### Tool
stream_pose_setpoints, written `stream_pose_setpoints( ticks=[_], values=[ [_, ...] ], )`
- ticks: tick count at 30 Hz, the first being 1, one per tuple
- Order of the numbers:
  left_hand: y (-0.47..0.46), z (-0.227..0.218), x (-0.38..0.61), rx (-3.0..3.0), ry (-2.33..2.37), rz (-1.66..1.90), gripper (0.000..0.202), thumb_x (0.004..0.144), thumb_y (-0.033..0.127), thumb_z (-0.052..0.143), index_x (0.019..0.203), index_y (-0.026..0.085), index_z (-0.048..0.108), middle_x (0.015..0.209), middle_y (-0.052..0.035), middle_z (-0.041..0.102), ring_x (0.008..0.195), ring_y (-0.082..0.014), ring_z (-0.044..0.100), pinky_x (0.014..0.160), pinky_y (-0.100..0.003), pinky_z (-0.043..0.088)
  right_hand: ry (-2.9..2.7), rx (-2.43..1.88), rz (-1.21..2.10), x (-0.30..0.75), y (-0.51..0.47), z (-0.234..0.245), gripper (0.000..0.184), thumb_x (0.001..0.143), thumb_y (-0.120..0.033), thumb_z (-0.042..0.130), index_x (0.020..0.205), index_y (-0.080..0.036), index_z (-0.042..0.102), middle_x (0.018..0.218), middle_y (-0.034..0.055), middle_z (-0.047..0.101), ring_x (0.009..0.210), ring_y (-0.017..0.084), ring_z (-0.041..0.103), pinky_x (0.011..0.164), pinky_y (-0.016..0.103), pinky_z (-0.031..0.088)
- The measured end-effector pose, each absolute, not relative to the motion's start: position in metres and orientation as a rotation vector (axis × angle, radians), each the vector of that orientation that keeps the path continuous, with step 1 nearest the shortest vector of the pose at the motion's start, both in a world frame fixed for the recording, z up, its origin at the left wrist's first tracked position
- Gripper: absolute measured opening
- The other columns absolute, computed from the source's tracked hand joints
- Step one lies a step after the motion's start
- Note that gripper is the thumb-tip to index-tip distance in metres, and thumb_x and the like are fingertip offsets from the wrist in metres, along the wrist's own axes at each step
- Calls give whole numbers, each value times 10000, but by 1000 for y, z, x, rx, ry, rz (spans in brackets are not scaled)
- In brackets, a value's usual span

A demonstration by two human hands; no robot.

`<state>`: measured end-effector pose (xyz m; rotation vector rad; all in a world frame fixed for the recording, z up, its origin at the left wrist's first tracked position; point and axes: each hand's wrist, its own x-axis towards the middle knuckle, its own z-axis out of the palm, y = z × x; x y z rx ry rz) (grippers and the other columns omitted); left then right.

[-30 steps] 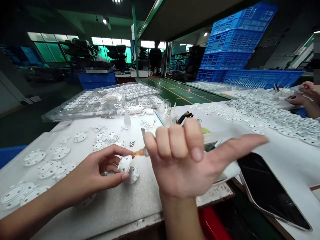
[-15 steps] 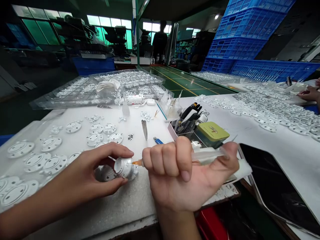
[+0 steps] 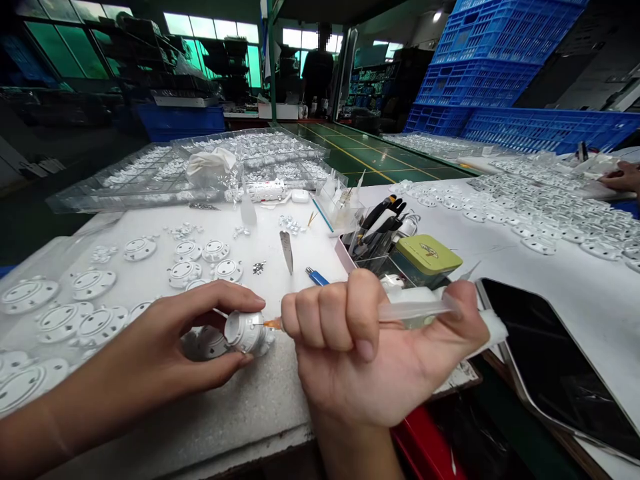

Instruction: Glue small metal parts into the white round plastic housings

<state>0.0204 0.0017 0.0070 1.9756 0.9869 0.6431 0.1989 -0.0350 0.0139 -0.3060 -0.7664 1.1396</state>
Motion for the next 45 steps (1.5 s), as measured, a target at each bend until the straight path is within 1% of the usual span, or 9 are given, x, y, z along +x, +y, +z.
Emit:
stream_pose_setpoints(
  ticks=[3,5,10,14,18,20,38,42,45],
  values=[
    [1,8,20,1985,980,648,326,770,202,775,1032,358,660,1034,96,683,874,-123,624,744,-164,468,-747,-305,1153,199,-35,14,708,897,-733,11,459,-203,181,352,-59,104,328,84,112,387,305,197],
    [1,8,20,1990,978,651,320,774,200,772,1031,353,659,1020,94,685,847,-118,625,730,-166,466,-747,-302,1153,199,-35,13,701,903,-725,19,462,-204,184,354,-61,107,328,84,113,384,305,197],
    [2,6,20,2008,978,646,324,776,205,771,1041,352,654,1022,95,682,831,-114,621,727,-171,462,-763,-328,1121,199,-36,9,673,942,-679,174,465,-205,189,354,-65,96,327,86,104,383,308,196],
    [3,5,19,2021,975,644,296,781,217,759,1032,336,658,1025,82,679,888,-132,615,753,-190,466,-768,-323,1131,200,-35,10,660,943,-647,226,460,-198,192,355,-65,111,333,84,133,390,298,217],
    [3,8,19,2025,976,581,345,771,164,717,1057,337,632,1044,86,661,911,-134,602,765,-220,467,-855,-275,1201,200,-35,11,643,828,-646,444,445,-183,215,355,-69,156,357,74,200,419,274,262],
    [3,9,19,2026,975,562,366,762,147,702,1060,343,622,1044,96,653,903,-125,597,764,-227,465,-879,-264,1208,200,-35,12,643,797,-642,483,439,-180,215,355,-73,147,360,70,196,422,267,269],
    [2,9,18,2033,992,570,343,762,170,704,1047,340,620,1013,104,649,859,-111,590,743,-235,460,-894,-272,1196,200,-35,13,631,781,-642,496,445,-180,230,355,-74,148,351,66,200,430,260,287],
    [3,8,19,2054,981,582,357,765,160,705,1056,346,616,1024,111,649,858,-102,591,740,-223,458,-841,-295,1191,199,-36,13,627,803,-605,526,451,-181,227,367,-77,135,359,67,186,432,257,281],
    [4,8,20,2060,975,580,354,766,156,702,1053,343,613,1028,108,649,859,-102,595,737,-223,462,-859,-278,1194,200,-37,12,622,799,-619,496,451,-181,225,370,-75,137,361,68,189,429,258,273]
  ],
)
